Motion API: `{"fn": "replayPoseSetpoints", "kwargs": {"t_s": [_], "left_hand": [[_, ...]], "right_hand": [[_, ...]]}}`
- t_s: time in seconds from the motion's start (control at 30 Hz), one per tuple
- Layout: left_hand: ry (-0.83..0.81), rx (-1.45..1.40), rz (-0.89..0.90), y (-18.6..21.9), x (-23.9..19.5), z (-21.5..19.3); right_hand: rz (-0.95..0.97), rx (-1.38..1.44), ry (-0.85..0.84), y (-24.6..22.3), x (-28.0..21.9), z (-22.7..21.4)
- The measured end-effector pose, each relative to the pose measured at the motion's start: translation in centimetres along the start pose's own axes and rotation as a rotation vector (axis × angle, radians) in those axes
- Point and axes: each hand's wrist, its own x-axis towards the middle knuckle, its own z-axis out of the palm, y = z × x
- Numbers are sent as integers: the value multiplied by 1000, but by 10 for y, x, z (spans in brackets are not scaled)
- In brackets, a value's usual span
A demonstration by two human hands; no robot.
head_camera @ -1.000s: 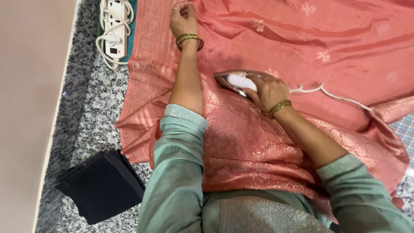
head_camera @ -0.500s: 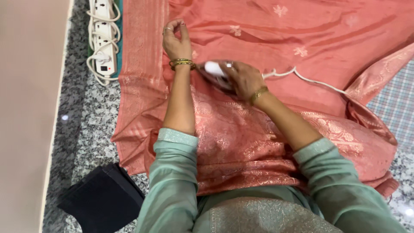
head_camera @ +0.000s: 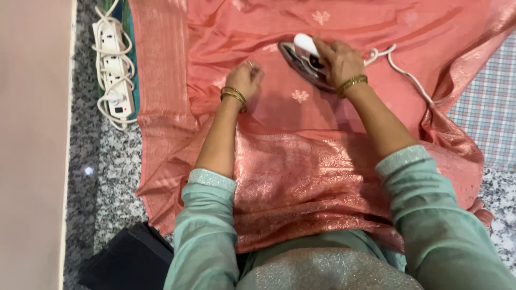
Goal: The person irons a large piece of pink fabric with gold patterns, likely a saree, on a flat surface. They use a white electric iron to smooth out wrinkles, frequently adjusting the fabric with their hands to ensure even coverage and proper alignment of the material.
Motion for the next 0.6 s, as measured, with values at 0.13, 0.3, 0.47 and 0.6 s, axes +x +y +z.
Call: {"fn": "replayPoseSetpoints", "kwargs": {"t_s": [0.13, 0.3, 0.47, 0.6], "left_hand": [[-538, 199, -74, 56, -21, 15], [-1122, 463, 223, 139, -71, 90], [-1190, 598, 351, 142, -105, 147], [-1159, 545, 415, 121, -94, 159]], "right_hand": [[-4, -89, -16, 22, 0, 0], [-141, 108, -81, 8, -63, -36], [-160, 170, -42, 38, -107, -53], [-31, 155, -6, 102, -89, -57]]}}
